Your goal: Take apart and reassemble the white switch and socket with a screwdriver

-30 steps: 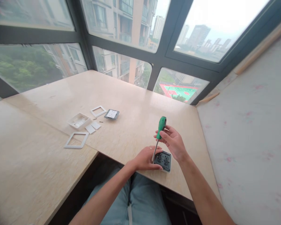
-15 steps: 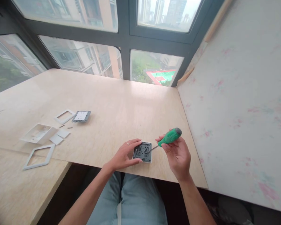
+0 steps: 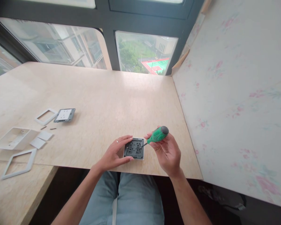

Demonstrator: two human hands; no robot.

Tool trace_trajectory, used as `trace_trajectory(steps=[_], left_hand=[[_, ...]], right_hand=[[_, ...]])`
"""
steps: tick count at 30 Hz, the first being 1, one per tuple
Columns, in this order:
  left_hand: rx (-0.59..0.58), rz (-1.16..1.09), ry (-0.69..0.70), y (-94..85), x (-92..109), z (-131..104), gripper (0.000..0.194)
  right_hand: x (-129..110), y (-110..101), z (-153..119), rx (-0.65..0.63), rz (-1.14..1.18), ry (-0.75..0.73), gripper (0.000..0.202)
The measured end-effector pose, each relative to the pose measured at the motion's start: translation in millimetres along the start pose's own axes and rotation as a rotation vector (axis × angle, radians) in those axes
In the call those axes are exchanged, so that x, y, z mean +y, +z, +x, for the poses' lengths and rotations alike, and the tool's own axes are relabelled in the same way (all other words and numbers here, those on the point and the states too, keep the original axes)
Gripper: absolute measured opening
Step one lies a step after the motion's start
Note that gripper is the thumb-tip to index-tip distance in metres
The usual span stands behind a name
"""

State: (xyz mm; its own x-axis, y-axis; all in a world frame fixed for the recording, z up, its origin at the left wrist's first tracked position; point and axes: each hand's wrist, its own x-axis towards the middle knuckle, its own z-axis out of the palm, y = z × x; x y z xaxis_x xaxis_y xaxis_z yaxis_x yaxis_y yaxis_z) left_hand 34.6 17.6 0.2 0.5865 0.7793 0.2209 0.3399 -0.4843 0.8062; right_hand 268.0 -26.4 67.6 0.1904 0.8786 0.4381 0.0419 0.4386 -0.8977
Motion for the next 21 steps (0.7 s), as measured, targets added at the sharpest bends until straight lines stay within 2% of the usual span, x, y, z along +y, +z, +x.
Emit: trace_trajectory(steps=[21], left_hand=[[-0.004,0.007,-0.009,0.0,1.8,0.5,0.069]], right_hand=[[-1.7,0.1,0.0,-0.023,-0.076,-0.027,0.049]])
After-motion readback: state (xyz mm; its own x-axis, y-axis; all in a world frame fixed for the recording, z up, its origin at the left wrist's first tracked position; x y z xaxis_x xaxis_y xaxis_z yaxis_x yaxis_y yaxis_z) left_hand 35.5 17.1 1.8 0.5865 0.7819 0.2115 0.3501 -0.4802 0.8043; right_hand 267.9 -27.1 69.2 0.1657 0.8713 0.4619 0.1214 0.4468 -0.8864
